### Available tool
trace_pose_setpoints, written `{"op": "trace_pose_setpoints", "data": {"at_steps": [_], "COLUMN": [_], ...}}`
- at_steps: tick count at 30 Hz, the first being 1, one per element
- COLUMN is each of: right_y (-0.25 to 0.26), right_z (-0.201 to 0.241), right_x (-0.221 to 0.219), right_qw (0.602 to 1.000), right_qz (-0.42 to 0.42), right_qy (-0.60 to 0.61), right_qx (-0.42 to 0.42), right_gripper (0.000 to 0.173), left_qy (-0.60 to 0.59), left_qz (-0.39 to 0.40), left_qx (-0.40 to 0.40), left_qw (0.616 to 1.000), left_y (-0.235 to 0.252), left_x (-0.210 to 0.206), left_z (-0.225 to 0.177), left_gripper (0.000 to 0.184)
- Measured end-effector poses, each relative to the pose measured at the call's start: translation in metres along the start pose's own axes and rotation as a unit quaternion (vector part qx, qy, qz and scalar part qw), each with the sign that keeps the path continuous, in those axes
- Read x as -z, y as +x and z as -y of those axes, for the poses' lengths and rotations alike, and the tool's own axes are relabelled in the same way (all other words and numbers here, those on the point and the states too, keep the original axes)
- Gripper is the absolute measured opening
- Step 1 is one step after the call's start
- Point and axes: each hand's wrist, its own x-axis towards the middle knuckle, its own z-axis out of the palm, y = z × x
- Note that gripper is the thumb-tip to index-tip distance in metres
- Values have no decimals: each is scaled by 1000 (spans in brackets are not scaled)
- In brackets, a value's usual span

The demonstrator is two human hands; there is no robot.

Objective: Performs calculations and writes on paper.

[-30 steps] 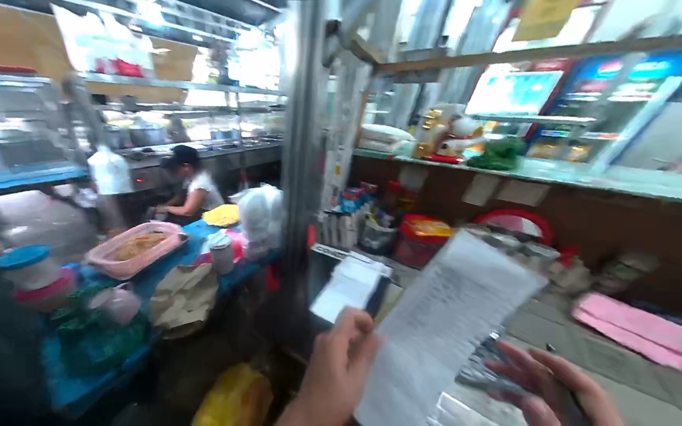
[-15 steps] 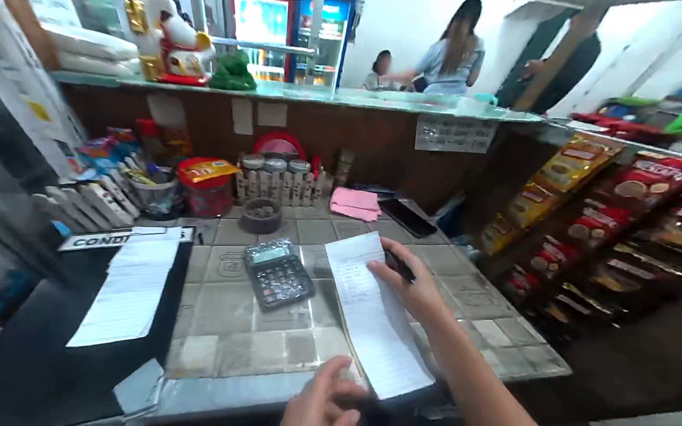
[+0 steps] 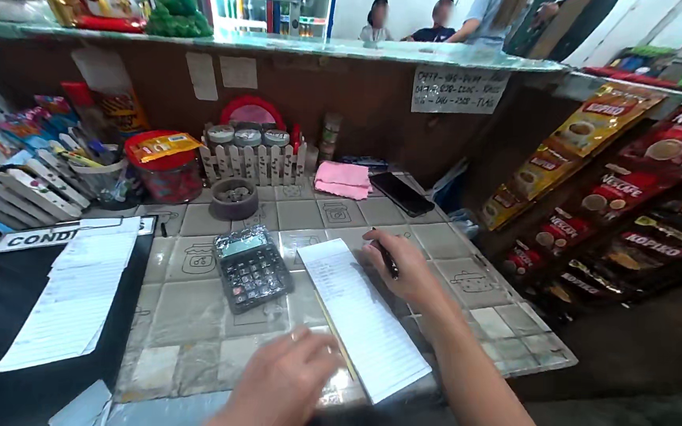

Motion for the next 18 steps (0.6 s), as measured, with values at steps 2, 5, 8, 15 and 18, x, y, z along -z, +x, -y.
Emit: {"op": "trace_pose_setpoints", "data": {"at_steps": [2, 5, 8, 15, 18], "right_y": [-1, -1, -1, -2, -2], "right_z": [0, 0, -1, 2, 3], "right_x": [1, 5, 8, 5, 6], "right_qw": [1000, 1000, 1000, 1000, 1000], "right_qz": [1, -1, -8, -2, -5], "right_qy": [-15, -19, -29, -11, -14], "right_qx": [2, -6, -8, -20, -19], "right_gripper": [31, 30, 31, 42, 41], "left_qy": [60, 87, 76, 39, 40], "left_qz": [35, 37, -6, 2, 23], "left_qx": [5, 11, 6, 5, 3], "left_qw": [998, 995, 997, 999, 999], "left_y": [23, 53, 58, 41, 42], "left_x": [12, 21, 17, 15, 18], "left_z": [23, 52, 64, 67, 69], "left_gripper": [20, 23, 17, 19, 19]}}
